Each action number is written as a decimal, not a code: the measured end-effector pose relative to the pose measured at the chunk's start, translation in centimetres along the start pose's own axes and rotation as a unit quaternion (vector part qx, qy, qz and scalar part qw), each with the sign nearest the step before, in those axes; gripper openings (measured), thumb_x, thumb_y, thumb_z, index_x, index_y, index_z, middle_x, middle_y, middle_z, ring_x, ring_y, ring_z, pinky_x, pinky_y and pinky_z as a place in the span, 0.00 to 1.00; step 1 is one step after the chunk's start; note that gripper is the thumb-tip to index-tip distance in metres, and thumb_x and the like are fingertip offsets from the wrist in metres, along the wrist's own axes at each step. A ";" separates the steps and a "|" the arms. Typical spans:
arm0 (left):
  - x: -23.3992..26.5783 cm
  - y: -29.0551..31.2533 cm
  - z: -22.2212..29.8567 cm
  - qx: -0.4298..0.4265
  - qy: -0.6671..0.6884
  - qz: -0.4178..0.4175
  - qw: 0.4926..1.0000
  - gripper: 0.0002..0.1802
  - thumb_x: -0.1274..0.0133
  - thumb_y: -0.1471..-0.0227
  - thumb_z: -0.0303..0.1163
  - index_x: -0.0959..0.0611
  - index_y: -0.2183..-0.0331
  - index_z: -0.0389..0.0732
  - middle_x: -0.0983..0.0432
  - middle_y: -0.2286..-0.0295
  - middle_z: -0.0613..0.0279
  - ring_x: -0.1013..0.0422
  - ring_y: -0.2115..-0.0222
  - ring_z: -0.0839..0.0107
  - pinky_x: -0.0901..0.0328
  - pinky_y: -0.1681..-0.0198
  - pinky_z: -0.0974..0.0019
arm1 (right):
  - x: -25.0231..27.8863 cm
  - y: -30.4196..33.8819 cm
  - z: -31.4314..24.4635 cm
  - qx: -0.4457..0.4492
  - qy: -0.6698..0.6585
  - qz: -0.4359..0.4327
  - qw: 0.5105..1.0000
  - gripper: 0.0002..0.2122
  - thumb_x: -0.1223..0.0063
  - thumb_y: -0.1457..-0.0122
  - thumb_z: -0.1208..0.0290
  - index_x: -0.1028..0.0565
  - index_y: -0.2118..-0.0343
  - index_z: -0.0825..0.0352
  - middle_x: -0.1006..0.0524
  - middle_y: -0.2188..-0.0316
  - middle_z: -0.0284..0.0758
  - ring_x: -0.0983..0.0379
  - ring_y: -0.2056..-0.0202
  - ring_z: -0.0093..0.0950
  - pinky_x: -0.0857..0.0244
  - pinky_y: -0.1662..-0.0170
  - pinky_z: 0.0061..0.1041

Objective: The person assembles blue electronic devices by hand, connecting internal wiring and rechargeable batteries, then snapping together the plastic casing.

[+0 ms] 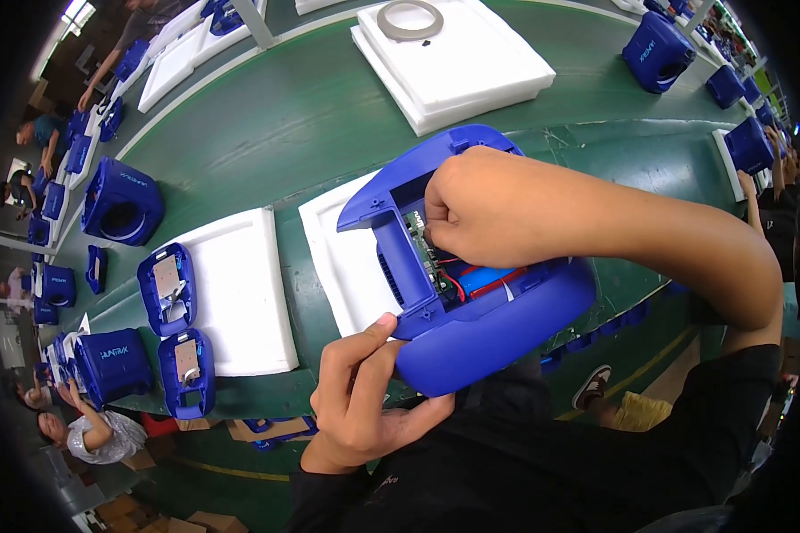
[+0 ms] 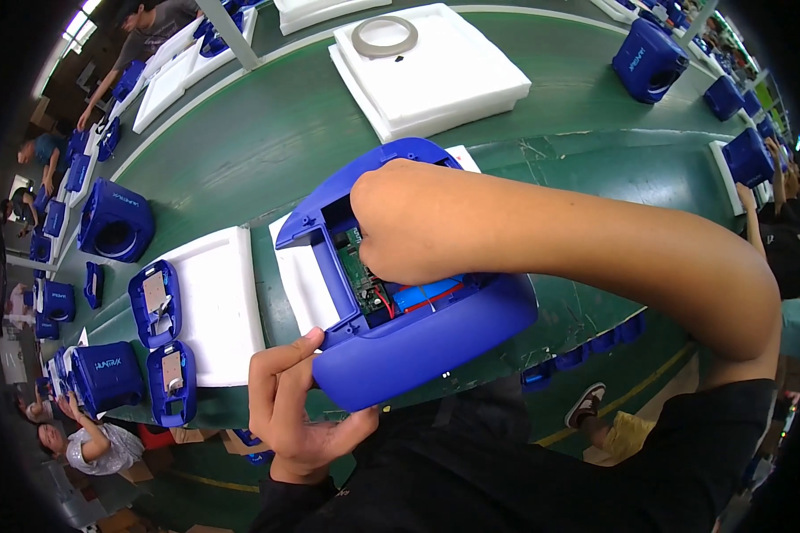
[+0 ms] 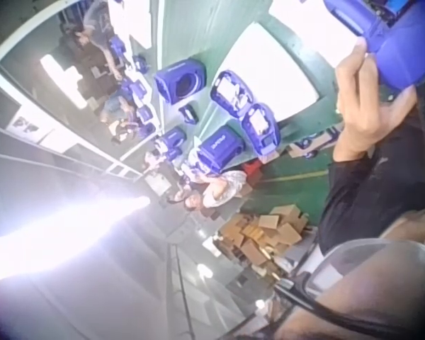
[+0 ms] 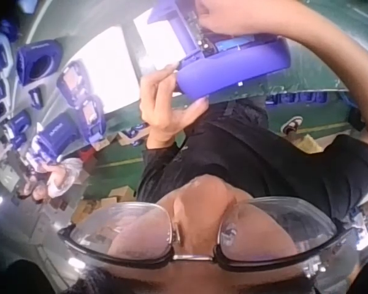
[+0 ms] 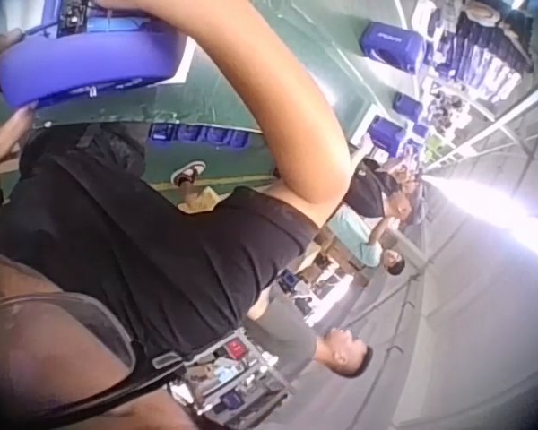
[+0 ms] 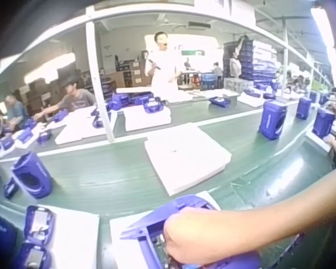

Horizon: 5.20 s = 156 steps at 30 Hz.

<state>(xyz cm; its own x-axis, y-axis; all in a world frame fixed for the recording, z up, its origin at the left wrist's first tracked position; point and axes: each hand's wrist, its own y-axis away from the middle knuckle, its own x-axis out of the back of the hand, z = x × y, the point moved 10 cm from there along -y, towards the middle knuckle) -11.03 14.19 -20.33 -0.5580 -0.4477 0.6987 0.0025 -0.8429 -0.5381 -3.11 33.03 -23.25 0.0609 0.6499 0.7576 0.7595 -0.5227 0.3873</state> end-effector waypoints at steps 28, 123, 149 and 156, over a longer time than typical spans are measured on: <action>-0.1 0.3 -0.1 -0.012 0.001 0.004 1.000 0.24 0.20 0.63 0.30 0.12 0.63 0.30 0.15 0.53 0.45 0.16 0.64 0.62 0.19 0.65 0.66 | -0.4 0.6 -0.6 0.032 0.072 0.023 0.997 0.13 0.44 0.35 0.70 0.16 0.69 0.75 0.16 0.71 0.53 0.18 0.66 0.53 0.23 0.58 0.46; -0.6 1.8 -26.4 0.328 0.509 0.022 0.795 0.30 0.45 0.40 0.29 0.20 0.38 0.26 0.15 0.50 0.53 0.17 0.55 0.70 0.23 0.49 0.69 | -9.5 5.0 -2.3 0.313 -0.400 0.266 0.820 0.46 0.25 0.36 0.54 0.38 0.23 0.71 0.31 0.38 0.39 0.31 0.46 0.30 0.35 0.43 0.29; 2.0 2.1 -14.5 0.262 0.327 0.003 0.908 0.26 0.42 0.46 0.21 0.19 0.44 0.26 0.16 0.59 0.63 0.24 0.61 0.81 0.32 0.57 0.76 | -8.6 9.3 0.1 0.190 -0.413 0.401 0.795 0.39 0.26 0.40 0.58 0.31 0.34 0.81 0.29 0.45 0.47 0.28 0.42 0.41 0.34 0.35 0.38; 4.2 6.4 -15.4 0.251 0.312 0.047 0.915 0.29 0.41 0.53 0.18 0.18 0.46 0.23 0.14 0.59 0.58 0.20 0.62 0.79 0.29 0.54 0.77 | -9.6 10.7 -2.8 0.246 -0.367 0.383 0.811 0.43 0.23 0.44 0.59 0.35 0.32 0.80 0.30 0.46 0.49 0.29 0.45 0.43 0.32 0.38 0.39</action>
<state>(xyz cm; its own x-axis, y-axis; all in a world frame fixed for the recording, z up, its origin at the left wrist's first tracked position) -26.09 11.50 -28.10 -0.9000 -0.4008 0.1714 0.3694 -0.9100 -0.1881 2.63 19.61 -24.87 0.8689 0.4865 0.0907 0.4727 -0.7614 -0.4436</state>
